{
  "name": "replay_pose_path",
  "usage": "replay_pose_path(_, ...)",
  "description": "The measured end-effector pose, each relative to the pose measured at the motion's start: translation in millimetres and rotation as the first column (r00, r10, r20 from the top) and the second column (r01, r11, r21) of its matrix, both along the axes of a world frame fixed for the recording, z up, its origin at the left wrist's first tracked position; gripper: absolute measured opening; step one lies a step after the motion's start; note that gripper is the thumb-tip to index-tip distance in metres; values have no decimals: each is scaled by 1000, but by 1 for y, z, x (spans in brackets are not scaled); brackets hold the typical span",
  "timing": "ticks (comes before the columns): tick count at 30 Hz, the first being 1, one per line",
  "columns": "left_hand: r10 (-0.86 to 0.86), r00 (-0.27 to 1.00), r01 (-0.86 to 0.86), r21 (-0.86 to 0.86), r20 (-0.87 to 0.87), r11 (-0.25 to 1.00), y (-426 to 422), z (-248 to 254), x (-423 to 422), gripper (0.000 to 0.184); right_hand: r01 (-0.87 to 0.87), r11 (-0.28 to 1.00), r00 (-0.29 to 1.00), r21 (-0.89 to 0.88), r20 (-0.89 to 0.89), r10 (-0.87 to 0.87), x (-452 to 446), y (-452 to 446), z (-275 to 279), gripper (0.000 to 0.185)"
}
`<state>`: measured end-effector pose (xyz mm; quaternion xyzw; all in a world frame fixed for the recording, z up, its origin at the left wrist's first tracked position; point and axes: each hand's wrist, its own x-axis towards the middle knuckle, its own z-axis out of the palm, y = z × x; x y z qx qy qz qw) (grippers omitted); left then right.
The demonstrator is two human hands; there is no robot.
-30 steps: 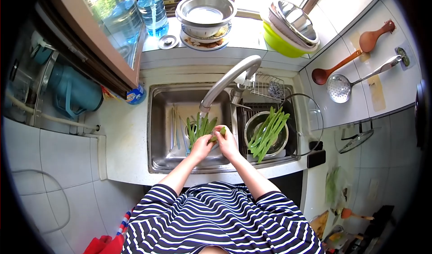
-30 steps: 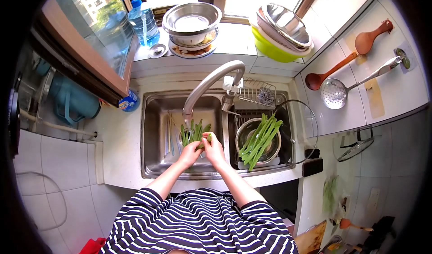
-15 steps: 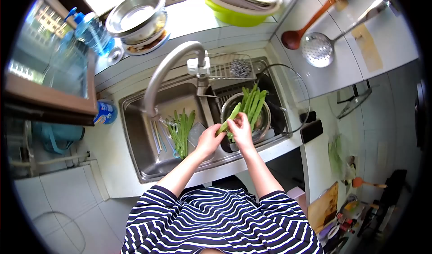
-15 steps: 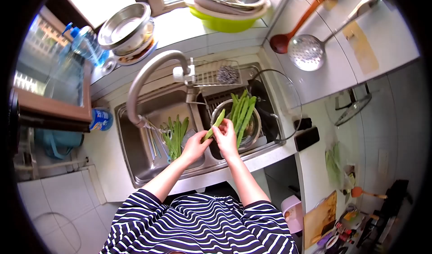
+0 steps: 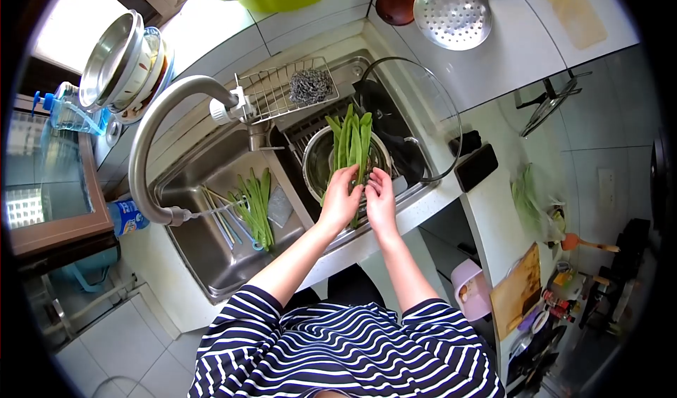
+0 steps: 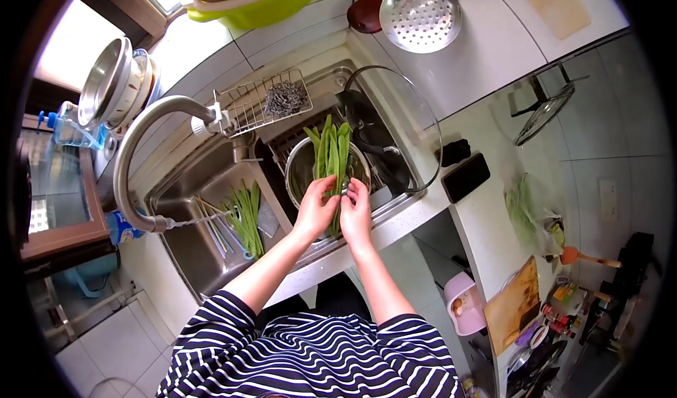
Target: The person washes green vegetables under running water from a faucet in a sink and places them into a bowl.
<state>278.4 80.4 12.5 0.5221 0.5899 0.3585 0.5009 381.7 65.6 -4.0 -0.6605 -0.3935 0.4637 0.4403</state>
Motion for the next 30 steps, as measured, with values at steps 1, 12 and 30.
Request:
replay_pose_path(1,15,1000,-15,38,18,999,-2,-6,0,39,26,1000,999,-14,-30,-27,-4,-2,6,37)
replay_pose_path(12,300,887,-286,-91,353,954,-34,-24,-68,31,-241,964,967,109,-63,248,-91,-6,14,34)
replay_pose_path(30,586,547,-836,-367,-598,407,-132,-222,-241,36,-626,540,650,-562,7,760,-244,-68,-138,22)
